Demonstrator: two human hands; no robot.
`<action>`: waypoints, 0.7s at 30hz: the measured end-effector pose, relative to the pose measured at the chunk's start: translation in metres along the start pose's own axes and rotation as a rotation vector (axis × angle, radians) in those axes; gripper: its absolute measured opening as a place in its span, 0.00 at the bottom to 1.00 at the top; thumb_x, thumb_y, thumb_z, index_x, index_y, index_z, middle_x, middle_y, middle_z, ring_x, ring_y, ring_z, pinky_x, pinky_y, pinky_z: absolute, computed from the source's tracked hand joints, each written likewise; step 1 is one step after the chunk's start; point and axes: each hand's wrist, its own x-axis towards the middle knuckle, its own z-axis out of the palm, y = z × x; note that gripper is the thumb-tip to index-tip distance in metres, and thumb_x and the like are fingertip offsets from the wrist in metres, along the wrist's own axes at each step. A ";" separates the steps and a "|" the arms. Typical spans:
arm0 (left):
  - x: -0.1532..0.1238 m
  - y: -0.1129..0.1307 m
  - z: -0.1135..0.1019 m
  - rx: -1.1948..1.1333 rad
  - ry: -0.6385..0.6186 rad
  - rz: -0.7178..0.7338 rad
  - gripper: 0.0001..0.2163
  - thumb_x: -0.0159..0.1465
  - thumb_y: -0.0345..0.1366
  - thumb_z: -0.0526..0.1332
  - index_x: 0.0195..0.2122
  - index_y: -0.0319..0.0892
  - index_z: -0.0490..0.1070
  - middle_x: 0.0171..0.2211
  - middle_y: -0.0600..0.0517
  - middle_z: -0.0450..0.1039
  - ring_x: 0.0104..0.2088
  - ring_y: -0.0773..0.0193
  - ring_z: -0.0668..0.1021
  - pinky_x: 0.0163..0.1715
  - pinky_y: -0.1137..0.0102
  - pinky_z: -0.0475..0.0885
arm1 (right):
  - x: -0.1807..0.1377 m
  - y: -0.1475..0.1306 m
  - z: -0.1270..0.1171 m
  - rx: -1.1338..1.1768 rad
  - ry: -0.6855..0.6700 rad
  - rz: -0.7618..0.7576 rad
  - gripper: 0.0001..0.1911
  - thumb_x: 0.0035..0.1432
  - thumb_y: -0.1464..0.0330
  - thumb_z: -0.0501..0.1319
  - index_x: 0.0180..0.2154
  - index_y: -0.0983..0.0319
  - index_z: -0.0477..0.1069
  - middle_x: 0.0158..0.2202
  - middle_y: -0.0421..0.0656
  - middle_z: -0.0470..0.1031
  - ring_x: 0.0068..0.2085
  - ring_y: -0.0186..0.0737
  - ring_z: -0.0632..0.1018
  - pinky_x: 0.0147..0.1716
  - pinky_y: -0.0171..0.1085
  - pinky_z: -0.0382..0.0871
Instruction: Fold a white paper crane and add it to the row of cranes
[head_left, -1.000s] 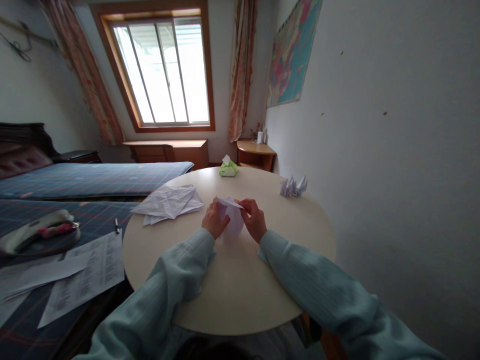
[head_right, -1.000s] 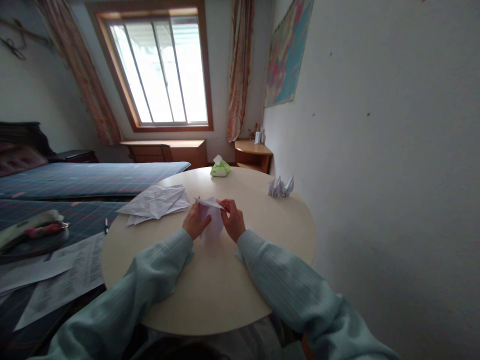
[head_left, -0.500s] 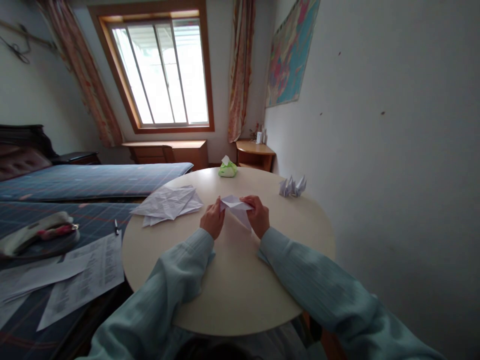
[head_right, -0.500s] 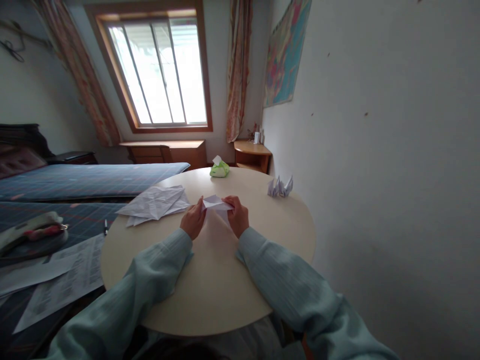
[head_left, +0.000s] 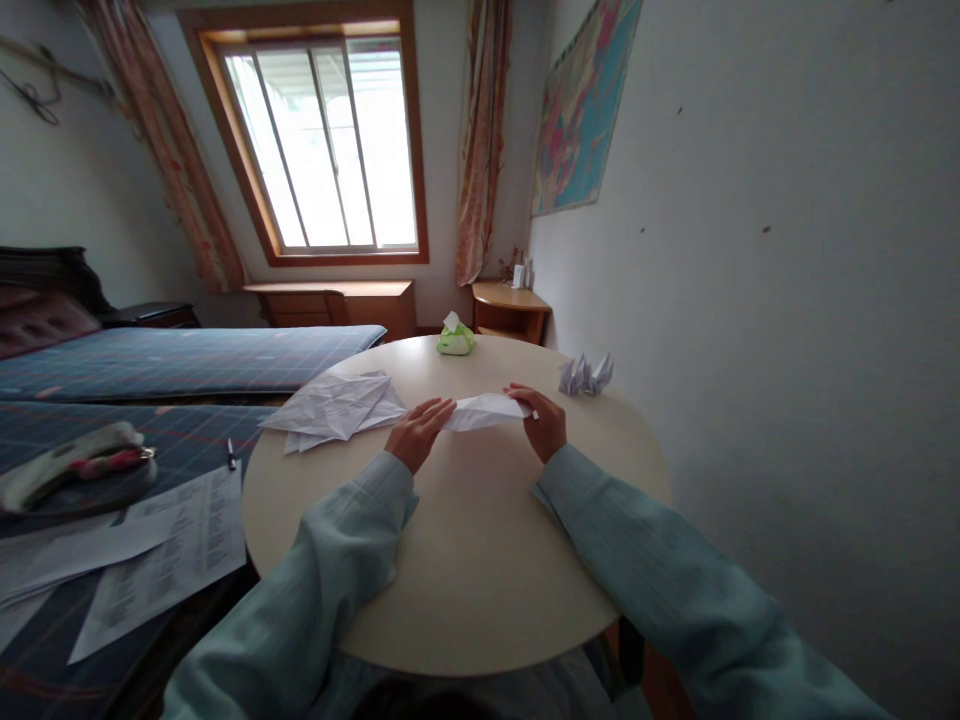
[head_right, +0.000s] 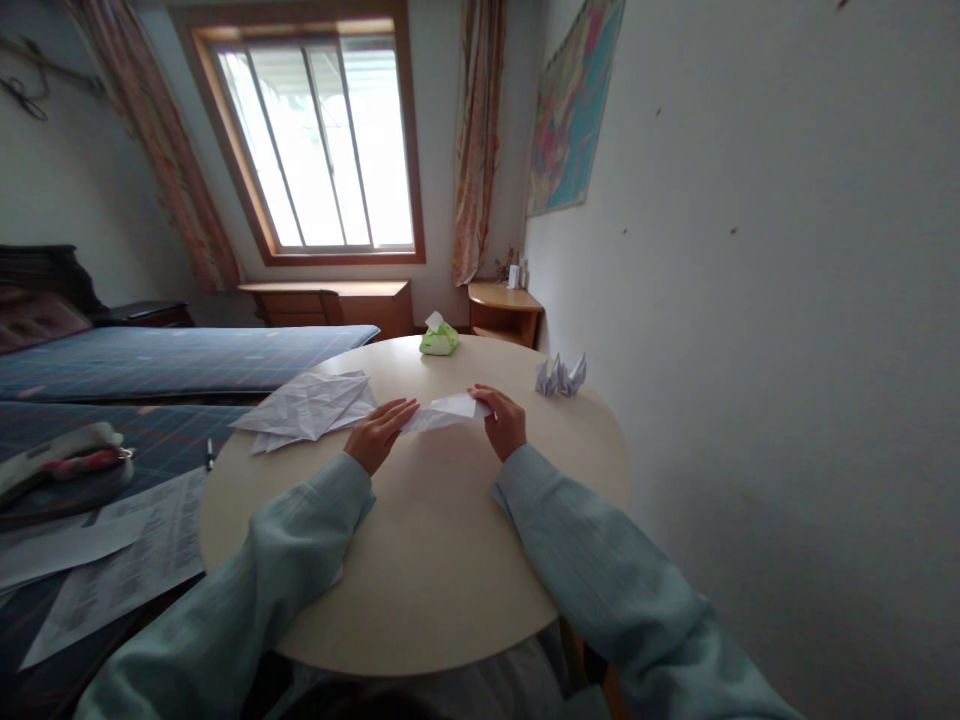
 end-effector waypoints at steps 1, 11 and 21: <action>-0.004 -0.003 0.001 0.007 -0.045 0.046 0.16 0.60 0.30 0.45 0.49 0.44 0.61 0.48 0.52 0.65 0.51 0.66 0.64 0.48 0.66 0.63 | -0.005 0.004 -0.005 0.005 -0.060 -0.039 0.09 0.52 0.74 0.51 0.33 0.60 0.68 0.37 0.42 0.74 0.44 0.34 0.71 0.43 0.36 0.66; -0.037 0.006 0.001 -0.065 -0.479 -0.018 0.17 0.55 0.33 0.50 0.46 0.43 0.65 0.47 0.52 0.66 0.47 0.66 0.68 0.49 0.70 0.61 | -0.048 0.016 -0.042 0.136 -0.727 -0.097 0.15 0.54 0.63 0.49 0.40 0.62 0.68 0.41 0.46 0.72 0.45 0.38 0.71 0.44 0.37 0.65; 0.002 0.055 0.023 0.220 -0.423 -0.145 0.18 0.58 0.45 0.46 0.30 0.36 0.69 0.31 0.42 0.69 0.35 0.56 0.72 0.35 0.62 0.66 | -0.027 -0.009 -0.007 -0.224 -0.767 0.170 0.24 0.56 0.57 0.42 0.21 0.63 0.67 0.20 0.41 0.69 0.24 0.34 0.70 0.27 0.32 0.62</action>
